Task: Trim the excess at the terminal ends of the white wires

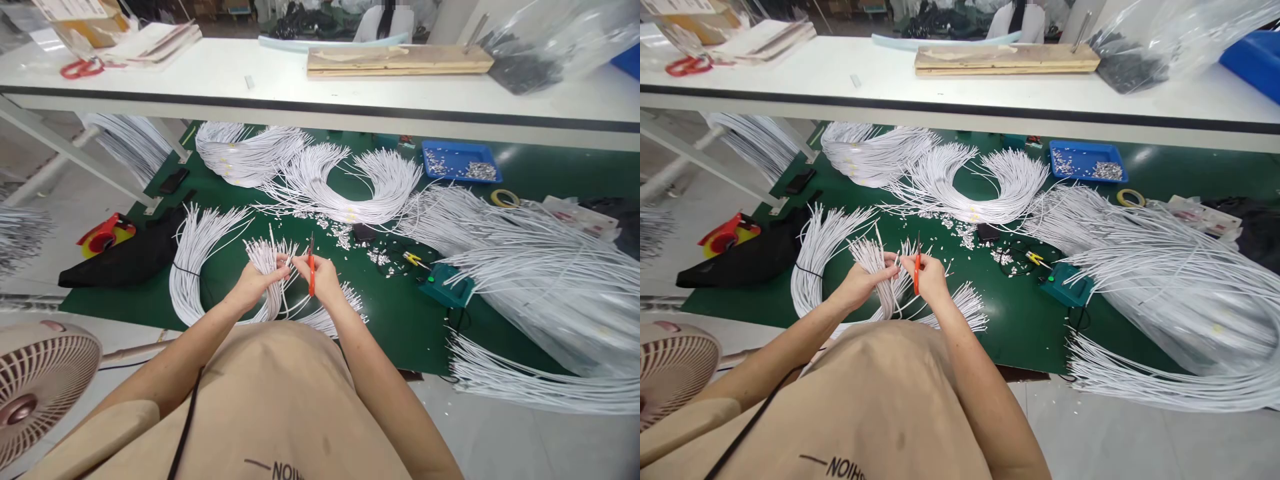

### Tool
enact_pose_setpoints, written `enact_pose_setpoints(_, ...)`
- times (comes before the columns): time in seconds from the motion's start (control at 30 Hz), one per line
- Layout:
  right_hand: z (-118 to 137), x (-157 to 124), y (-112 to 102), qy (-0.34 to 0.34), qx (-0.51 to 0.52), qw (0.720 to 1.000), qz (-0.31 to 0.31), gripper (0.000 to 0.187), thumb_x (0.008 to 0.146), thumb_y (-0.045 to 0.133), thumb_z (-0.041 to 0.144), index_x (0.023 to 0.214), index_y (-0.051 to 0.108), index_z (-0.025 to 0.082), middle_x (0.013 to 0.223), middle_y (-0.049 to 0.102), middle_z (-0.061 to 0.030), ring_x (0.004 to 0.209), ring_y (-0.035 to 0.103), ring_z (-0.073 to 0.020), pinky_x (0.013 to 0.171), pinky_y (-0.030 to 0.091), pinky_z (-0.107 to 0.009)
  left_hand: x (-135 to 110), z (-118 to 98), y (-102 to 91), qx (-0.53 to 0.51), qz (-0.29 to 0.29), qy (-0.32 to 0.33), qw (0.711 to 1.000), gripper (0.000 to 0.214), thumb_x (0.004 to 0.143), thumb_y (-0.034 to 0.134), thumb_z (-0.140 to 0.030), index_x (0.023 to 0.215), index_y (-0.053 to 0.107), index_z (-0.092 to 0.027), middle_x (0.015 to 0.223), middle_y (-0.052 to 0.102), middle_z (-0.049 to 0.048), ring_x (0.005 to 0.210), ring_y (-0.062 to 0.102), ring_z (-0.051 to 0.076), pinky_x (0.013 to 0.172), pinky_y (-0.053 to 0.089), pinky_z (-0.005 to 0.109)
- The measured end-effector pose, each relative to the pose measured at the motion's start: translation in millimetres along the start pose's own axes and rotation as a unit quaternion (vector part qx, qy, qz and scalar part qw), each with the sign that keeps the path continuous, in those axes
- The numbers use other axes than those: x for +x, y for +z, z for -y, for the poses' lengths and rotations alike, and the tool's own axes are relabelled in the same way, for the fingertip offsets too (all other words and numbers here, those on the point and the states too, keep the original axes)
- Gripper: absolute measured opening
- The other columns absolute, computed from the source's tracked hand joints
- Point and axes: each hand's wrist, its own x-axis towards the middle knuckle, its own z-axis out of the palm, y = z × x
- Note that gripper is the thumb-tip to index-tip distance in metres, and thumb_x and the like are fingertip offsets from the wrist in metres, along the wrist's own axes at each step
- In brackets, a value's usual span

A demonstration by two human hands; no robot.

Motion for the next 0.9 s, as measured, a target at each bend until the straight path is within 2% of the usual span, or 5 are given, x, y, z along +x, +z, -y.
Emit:
enact_pose_setpoints(0.13, 0, 0, -15, -0.034, -0.319, 0.947, -0.014, 0.026, 0.071, 0.060, 0.045, 0.074, 0.064, 0.020, 0.081, 0.063, -0.0052, 0.075, 0.056, -0.0180, 0.066, 0.036, -0.027, 0, 1, -2.6, 0.029, -0.022, 0.004, 0.999, 0.039, 0.063, 0.071, -0.033, 0.096, 0.062, -0.016, 0.073, 0.058, 0.0004, 0.068, 0.056, 0.014, 0.070, 0.042, 0.029)
enact_pose_setpoints(0.23, 5, -2, -17, -0.039, -0.417, 0.908, 0.015, 0.030, 0.075, 0.056, 0.048, 0.071, 0.063, 0.020, 0.079, 0.064, -0.0068, 0.075, 0.057, -0.0192, 0.066, 0.035, -0.028, -1, 0, -2.6, 0.057, -0.022, 0.002, 0.998, 0.039, 0.062, 0.070, -0.037, 0.095, 0.063, -0.016, 0.075, 0.058, 0.0007, 0.068, 0.055, 0.014, 0.071, 0.041, 0.029)
enact_pose_setpoints(0.53, 15, -5, -17, -0.072, -0.516, 0.852, 0.044, 0.030, 0.080, 0.049, 0.041, 0.070, 0.065, 0.017, 0.077, 0.066, -0.0108, 0.074, 0.060, -0.0216, 0.068, 0.035, -0.031, -2, -4, -5.5, 0.122, -0.015, 0.007, 0.992, 0.039, 0.064, 0.068, -0.040, 0.096, 0.064, -0.017, 0.078, 0.060, 0.0023, 0.071, 0.054, 0.016, 0.073, 0.040, 0.030)
enact_pose_setpoints(0.73, 11, -11, -10, -0.069, -0.519, 0.852, 0.027, 0.029, 0.082, 0.048, 0.040, 0.075, 0.066, 0.017, 0.079, 0.065, -0.0113, 0.076, 0.060, -0.0214, 0.066, 0.036, -0.030, -2, -7, -4.9, 0.154, -0.013, 0.002, 0.988, 0.032, 0.067, 0.064, -0.044, 0.083, 0.064, -0.016, 0.066, 0.060, 0.0029, 0.065, 0.055, 0.017, 0.069, 0.042, 0.031)
enact_pose_setpoints(0.9, 1, -13, -8, -0.068, -0.477, 0.876, 0.032, 0.027, 0.080, 0.051, 0.042, 0.073, 0.064, 0.019, 0.078, 0.065, -0.0084, 0.072, 0.059, -0.0188, 0.061, 0.035, -0.027, -2, -4, -3.9, 0.086, 0.018, -0.015, 0.996, 0.038, 0.066, 0.067, -0.043, 0.089, 0.060, -0.014, 0.065, 0.063, 0.0034, 0.066, 0.059, 0.018, 0.070, 0.044, 0.033)
